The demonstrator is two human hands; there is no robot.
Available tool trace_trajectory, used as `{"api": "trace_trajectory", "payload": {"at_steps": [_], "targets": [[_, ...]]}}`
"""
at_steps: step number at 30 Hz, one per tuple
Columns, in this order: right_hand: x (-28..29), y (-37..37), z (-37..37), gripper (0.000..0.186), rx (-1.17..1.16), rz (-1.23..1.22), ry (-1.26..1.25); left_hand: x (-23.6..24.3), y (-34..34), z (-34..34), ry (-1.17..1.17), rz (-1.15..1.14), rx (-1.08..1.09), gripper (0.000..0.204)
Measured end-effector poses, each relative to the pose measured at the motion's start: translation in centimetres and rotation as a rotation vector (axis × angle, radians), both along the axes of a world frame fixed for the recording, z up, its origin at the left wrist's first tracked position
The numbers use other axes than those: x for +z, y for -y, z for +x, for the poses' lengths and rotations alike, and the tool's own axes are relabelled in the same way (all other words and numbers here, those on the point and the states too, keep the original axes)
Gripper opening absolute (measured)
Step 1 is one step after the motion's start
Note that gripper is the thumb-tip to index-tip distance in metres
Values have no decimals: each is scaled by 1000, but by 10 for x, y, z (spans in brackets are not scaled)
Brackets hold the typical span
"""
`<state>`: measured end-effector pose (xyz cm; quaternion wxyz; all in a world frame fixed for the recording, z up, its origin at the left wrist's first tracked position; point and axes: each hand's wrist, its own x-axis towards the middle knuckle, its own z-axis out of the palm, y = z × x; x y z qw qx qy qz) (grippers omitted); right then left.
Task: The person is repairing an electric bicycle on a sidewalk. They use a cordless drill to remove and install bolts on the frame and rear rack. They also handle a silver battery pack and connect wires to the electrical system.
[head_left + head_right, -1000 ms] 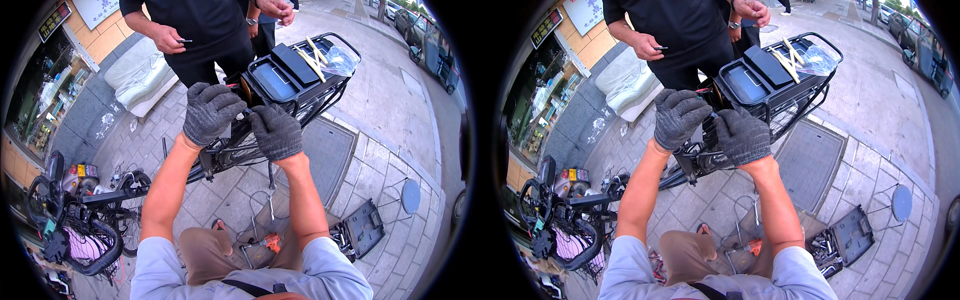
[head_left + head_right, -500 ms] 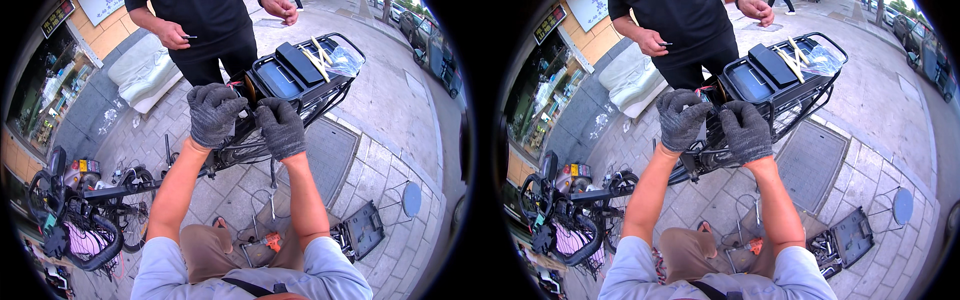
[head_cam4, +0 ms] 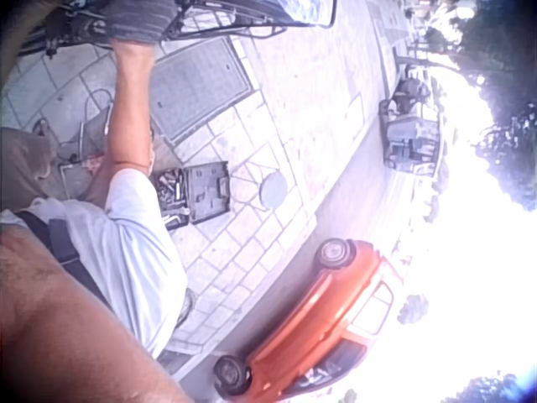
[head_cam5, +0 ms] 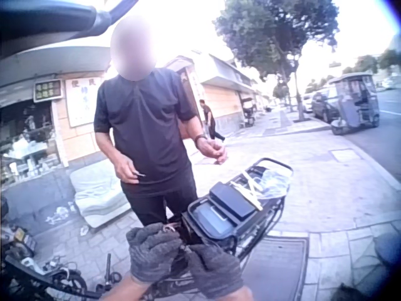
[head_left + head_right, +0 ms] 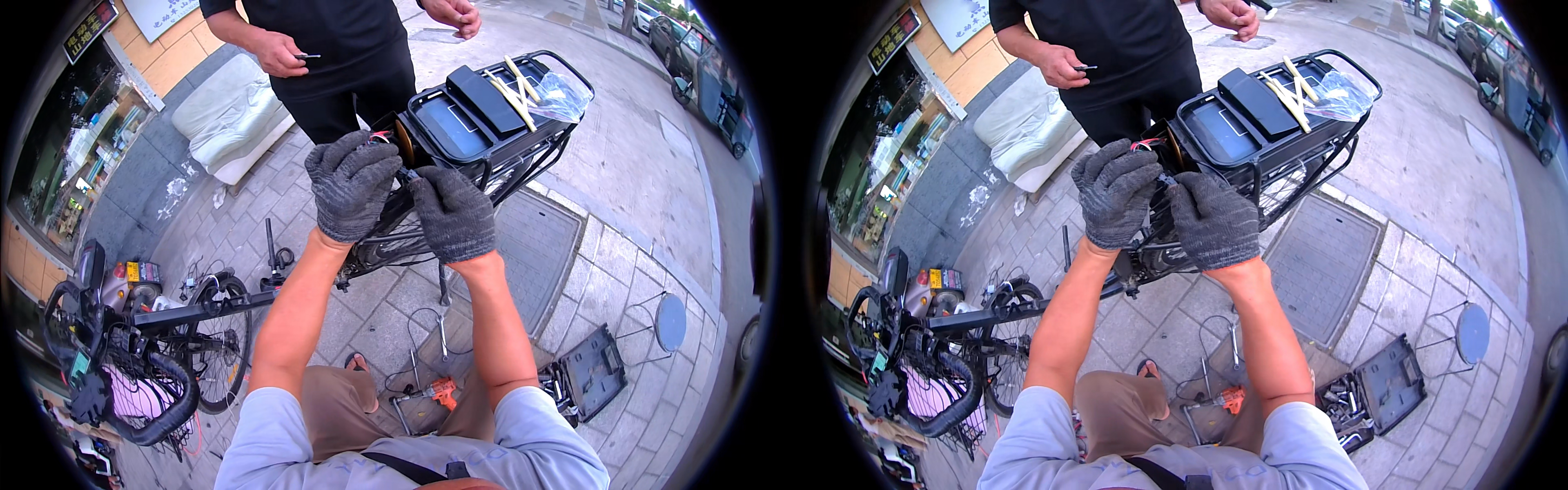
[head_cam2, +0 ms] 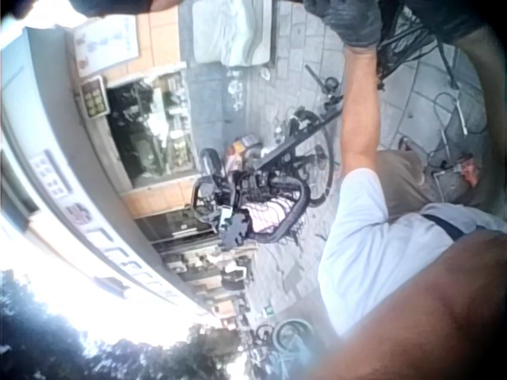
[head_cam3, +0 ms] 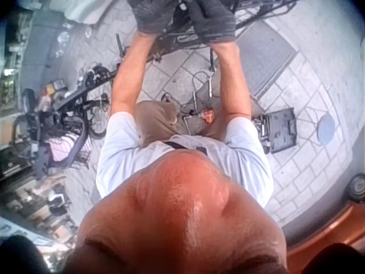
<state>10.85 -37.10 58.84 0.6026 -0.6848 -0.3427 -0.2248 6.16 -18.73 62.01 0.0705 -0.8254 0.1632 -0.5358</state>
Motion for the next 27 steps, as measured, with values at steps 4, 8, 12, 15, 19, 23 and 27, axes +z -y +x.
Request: {"api": "trace_trajectory", "payload": {"at_steps": [4, 8, 12, 15, 19, 23, 27], "targets": [[1, 3, 2, 20, -20, -54, 21, 1, -1, -1, -22, 16, -5, 34], [-2, 1, 4, 21, 18, -59, -12, 5, 0, -5, -64, 35, -6, 35], [-2, 0, 3, 21, 16, -71, 17, 10, 0, -5, -62, 63, -12, 36], [-4, 0, 5, 21, 33, -80, 62, 12, 1, -4, -64, 91, -18, 35], [-4, -4, 4, 21, 23, -62, -7, 14, 1, -4, -78, 90, -29, 36], [-4, -7, 4, 21, 30, -48, -28, 16, 5, -4, -111, 57, -53, 35], [-4, -7, 4, 21, 12, -30, -21, 13, 7, 2, -76, 61, -70, 31]]}}
